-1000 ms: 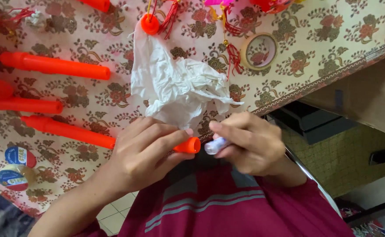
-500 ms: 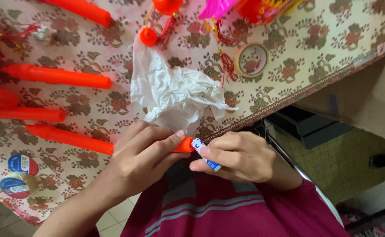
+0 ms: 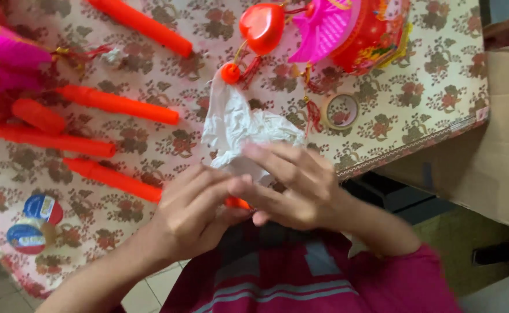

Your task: A person is seen assembling red decorative lanterns by attaching orange sticks to them, wiping them with a white cloth, and then placing them into a cardboard box.

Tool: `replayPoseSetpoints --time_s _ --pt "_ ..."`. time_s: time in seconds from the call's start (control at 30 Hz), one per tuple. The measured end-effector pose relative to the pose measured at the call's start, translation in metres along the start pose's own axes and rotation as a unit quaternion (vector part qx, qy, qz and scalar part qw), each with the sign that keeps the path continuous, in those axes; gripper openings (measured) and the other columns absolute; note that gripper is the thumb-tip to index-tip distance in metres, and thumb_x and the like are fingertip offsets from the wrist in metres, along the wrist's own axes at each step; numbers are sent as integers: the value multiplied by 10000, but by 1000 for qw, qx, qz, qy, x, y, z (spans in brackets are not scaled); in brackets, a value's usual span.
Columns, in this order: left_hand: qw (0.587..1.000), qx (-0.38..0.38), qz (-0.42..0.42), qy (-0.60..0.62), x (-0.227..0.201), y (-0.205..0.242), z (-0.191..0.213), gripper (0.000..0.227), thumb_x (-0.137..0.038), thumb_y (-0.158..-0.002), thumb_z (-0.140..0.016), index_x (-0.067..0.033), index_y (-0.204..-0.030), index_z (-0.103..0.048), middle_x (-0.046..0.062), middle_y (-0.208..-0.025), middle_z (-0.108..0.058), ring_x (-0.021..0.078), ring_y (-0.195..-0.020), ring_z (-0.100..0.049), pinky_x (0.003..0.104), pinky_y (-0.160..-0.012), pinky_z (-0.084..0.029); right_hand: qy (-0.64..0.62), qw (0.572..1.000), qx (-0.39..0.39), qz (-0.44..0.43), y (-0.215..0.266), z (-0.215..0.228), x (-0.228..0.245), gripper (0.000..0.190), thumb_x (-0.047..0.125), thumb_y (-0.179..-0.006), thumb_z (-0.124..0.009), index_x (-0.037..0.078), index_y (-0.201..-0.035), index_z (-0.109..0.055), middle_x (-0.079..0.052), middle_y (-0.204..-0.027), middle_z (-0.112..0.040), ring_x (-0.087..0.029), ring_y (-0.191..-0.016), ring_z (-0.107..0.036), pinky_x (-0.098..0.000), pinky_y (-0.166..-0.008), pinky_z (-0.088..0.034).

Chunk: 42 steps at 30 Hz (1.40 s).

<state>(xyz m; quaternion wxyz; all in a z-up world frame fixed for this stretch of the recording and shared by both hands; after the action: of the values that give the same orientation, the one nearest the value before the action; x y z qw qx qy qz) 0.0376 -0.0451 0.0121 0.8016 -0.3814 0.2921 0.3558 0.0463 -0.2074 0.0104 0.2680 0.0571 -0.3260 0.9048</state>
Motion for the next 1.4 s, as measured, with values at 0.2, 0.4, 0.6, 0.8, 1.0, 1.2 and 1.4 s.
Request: replayPoseSetpoints --time_s 0.2,0.4,0.6,0.8,1.0,1.2,1.4 --pt "996 -60 63 -8 8 8 23 576 -426 -1062 -345 72 -1113 -632 79 -693 -373 230 -593 -401 389 -578 -319 123 983 18 137 -31 -6 -25 836 895 -1007 -69 348 -1557 -380 -115 -1431 -527 -198 -973 -607 -317 -719 -503" --pt "972 -115 200 -34 15 5 55 366 -285 -999 -454 -54 -733 -554 48 -612 -480 209 -531 -431 352 -562 -337 278 949 6 148 -102 8 -61 333 555 -1130 -777 229 -1184 -816 43 -1133 -729 -188 -1114 -563 -407 -985 -300" --pt "975 -85 169 -113 19 4 53 293 -277 -986 -574 -78 -781 -506 43 -666 -457 248 -590 -446 390 -557 -332 354 917 159 98 -77 -31 -90 484 456 -930 -844 382 -1396 -734 157 -1297 -756 -191 -1400 -501 -487 -1254 -89" --pt "969 -32 160 -185 29 -1 36 291 -335 -985 -686 -51 -1013 -628 118 -906 -598 328 -787 -580 439 -679 -466 240 960 16 142 -79 -18 -66 140 259 -1025 -944 261 -1028 -805 112 -964 -808 -156 -1094 -669 -442 -1244 -133" --pt "973 -12 177 -144 43 3 28 488 -87 -1024 -636 49 -1453 -448 207 -1017 -542 367 -884 -570 460 -726 -497 22 992 64 106 -85 -13 -43 123 115 -1002 -848 109 -1041 -730 -28 -1042 -799 -264 -1057 -762 -518 -1207 -134" --pt "967 -88 136 -195 41 6 37 408 -87 -999 -740 6 -1365 -586 154 -1014 -647 318 -850 -602 428 -680 -508 -19 992 43 119 -95 -11 -46 171 -8 -958 -827 -25 -1103 -738 -138 -1035 -730 -331 -997 -647 -404 -929 -558" --pt "961 -68 156 -218 41 7 39 480 -140 -945 -833 -171 -1371 -614 48 -911 -618 237 -737 -592 405 -527 -459 -47 990 6 129 -81 -12 -56 178 135 -952 -925 127 -1074 -795 -32 -1034 -798 -241 -1021 -717 -465 -1212 -107"
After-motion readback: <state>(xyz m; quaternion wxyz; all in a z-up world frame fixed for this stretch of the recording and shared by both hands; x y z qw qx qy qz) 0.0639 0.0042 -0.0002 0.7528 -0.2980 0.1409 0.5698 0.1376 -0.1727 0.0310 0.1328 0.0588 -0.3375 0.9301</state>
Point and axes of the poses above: each hand's wrist, its own y-axis away from the middle knuckle, its own z-axis out of the back of the hand, x = y × z, the point moved 6 cm from there along -y, towards the middle knuckle
